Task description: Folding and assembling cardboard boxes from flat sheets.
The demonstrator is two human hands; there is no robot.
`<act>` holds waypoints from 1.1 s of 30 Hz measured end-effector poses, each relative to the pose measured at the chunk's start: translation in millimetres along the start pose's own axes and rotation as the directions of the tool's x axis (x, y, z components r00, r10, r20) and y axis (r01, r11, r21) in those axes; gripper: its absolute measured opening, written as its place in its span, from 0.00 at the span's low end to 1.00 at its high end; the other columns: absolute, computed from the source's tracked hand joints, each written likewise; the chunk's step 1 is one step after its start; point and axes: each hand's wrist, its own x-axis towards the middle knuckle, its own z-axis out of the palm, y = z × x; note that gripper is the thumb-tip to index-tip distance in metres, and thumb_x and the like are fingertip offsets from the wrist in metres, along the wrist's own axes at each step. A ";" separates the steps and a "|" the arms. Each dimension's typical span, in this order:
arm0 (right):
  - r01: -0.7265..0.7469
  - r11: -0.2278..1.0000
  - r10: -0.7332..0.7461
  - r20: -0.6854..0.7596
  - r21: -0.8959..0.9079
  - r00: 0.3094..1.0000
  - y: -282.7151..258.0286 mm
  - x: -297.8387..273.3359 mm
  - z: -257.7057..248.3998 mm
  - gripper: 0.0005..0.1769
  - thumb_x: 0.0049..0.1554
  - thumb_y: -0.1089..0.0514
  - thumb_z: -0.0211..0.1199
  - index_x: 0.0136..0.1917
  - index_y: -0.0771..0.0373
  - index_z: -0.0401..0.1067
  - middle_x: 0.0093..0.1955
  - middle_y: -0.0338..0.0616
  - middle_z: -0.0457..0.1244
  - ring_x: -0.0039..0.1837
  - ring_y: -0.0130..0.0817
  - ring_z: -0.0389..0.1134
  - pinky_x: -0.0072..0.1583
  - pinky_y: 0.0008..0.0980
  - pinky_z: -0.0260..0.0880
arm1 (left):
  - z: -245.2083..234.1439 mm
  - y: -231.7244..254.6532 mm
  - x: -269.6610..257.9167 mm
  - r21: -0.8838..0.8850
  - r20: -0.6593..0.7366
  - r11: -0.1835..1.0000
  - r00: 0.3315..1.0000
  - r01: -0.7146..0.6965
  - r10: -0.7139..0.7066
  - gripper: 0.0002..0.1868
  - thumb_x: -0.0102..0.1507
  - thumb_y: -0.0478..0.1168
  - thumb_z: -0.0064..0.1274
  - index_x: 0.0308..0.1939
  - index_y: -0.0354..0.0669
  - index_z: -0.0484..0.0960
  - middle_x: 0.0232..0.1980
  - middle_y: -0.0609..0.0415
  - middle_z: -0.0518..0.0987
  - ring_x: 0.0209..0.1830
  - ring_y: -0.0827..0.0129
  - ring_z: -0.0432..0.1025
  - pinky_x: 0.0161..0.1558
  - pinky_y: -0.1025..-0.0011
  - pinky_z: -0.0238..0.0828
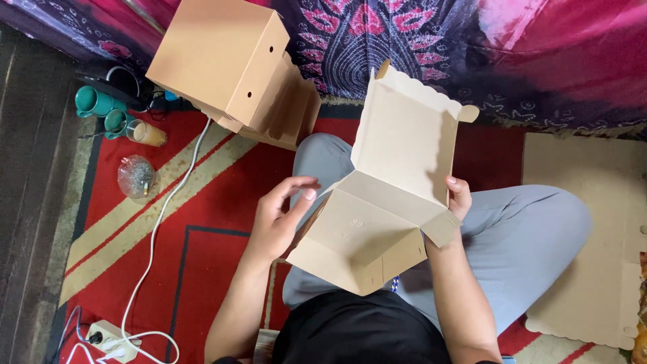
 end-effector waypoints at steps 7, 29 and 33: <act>-0.055 0.994 0.053 0.021 0.094 0.998 18.8 21.8 -69.9 0.36 0.52 0.49 0.54 0.72 0.62 0.67 0.58 0.53 0.68 0.51 0.41 0.72 0.62 0.50 0.73 | 7.3 3.5 12.4 -0.189 0.151 0.980 0.988 0.065 -0.036 0.15 0.67 0.42 0.54 0.55 0.41 0.86 0.50 0.47 0.87 0.55 0.67 0.77 0.62 0.60 0.69; -0.170 0.984 0.168 0.035 0.051 0.985 38.0 -11.5 43.4 0.28 0.65 0.31 0.52 0.53 0.56 0.75 0.43 0.38 0.69 0.40 0.25 0.73 0.50 0.22 0.75 | -10.9 -33.9 2.1 -0.442 -0.038 0.891 0.990 0.104 -0.135 0.06 0.63 0.37 0.62 0.38 0.36 0.87 0.24 0.56 0.75 0.27 0.79 0.64 0.32 0.82 0.62; -0.232 0.971 0.229 0.058 0.064 0.972 40.3 -3.3 16.1 0.31 0.69 0.33 0.48 0.53 0.62 0.74 0.38 0.39 0.67 0.40 0.28 0.72 0.51 0.23 0.75 | -8.1 -43.9 2.8 -0.507 -0.153 0.859 0.972 0.077 -0.177 0.06 0.62 0.37 0.64 0.36 0.36 0.87 0.24 0.57 0.73 0.27 0.79 0.62 0.31 0.81 0.60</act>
